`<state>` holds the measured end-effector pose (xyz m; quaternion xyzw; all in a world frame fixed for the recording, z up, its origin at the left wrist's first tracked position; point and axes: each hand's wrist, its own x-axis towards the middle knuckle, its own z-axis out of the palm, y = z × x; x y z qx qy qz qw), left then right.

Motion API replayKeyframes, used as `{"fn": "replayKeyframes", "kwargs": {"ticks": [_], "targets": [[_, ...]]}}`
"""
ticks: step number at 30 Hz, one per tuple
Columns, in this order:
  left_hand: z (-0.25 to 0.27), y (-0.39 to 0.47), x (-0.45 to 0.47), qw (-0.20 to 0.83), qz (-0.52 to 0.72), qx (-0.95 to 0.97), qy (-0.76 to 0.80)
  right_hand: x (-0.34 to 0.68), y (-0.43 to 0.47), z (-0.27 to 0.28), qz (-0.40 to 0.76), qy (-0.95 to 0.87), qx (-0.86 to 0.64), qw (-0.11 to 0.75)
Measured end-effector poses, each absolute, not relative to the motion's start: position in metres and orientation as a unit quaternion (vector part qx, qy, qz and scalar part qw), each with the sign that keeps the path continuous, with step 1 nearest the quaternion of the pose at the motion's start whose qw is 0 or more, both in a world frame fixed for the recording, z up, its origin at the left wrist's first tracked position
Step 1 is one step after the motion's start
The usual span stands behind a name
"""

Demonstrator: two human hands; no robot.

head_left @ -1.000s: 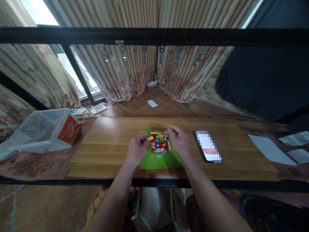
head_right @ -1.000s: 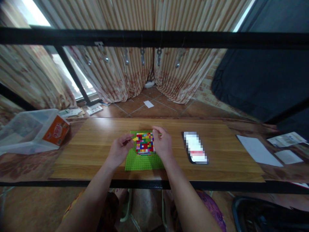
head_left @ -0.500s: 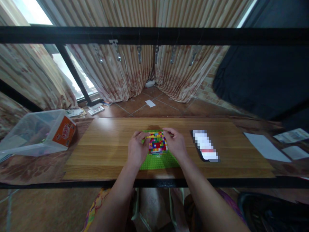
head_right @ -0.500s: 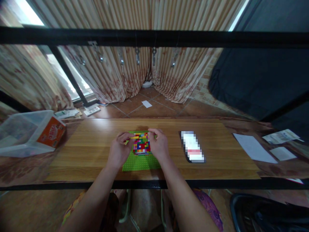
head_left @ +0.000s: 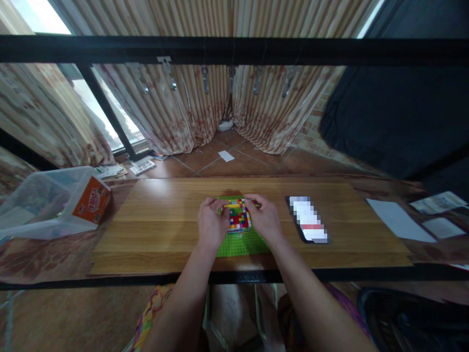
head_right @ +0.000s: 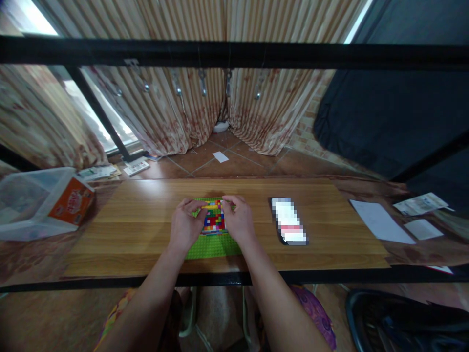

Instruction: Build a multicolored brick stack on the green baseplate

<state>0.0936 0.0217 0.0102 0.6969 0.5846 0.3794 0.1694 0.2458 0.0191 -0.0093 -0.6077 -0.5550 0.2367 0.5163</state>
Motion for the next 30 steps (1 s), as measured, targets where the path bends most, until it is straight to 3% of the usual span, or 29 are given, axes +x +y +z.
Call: {"fn": "replayKeyframes", "kwargs": {"ticks": [30], "targets": [[0.0067, 0.0216, 0.0945, 0.151, 0.358, 0.69, 0.61, 0.2443, 0.0215, -0.0169, 0.258, -0.553, -0.611, 0.505]]}}
